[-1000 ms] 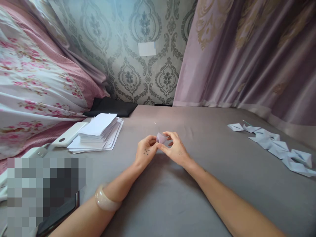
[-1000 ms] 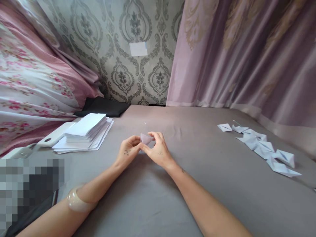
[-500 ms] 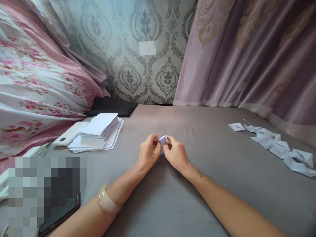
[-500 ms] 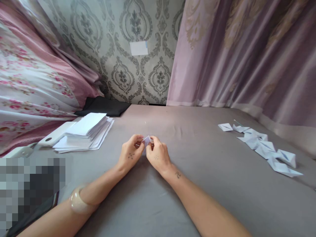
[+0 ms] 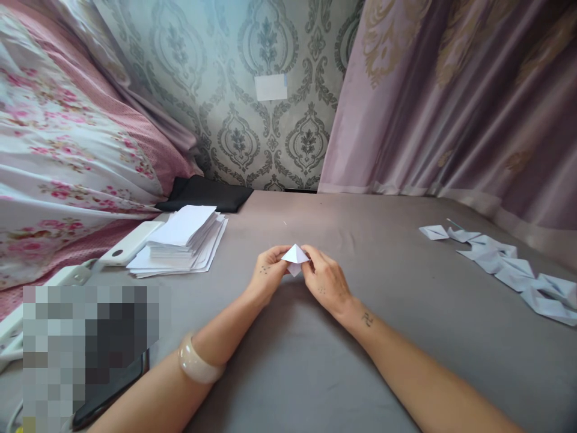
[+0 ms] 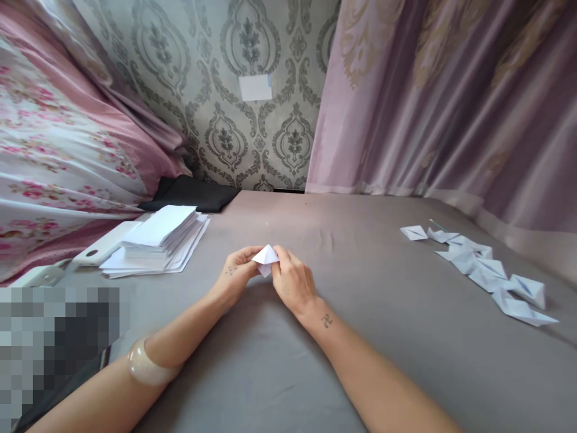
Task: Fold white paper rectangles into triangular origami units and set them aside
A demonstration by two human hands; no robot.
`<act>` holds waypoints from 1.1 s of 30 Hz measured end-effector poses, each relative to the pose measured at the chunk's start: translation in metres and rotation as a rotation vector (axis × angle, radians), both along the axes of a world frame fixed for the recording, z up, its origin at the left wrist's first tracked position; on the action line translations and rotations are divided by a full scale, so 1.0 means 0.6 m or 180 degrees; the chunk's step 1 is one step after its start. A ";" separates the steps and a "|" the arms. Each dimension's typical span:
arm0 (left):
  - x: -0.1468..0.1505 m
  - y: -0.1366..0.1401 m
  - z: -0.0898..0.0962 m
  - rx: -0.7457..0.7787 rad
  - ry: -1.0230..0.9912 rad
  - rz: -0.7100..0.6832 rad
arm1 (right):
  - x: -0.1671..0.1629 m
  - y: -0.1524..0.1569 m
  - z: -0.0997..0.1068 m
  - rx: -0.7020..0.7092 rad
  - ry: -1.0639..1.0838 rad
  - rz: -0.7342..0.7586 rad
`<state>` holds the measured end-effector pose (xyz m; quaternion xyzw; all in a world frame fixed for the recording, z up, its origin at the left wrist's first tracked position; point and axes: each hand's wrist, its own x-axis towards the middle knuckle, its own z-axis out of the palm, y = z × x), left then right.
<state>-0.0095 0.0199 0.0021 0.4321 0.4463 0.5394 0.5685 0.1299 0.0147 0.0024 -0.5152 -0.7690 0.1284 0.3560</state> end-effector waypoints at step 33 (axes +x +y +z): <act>-0.024 0.014 0.011 -0.0463 -0.0842 -0.0156 | 0.009 0.025 0.016 -0.1768 0.2297 0.0349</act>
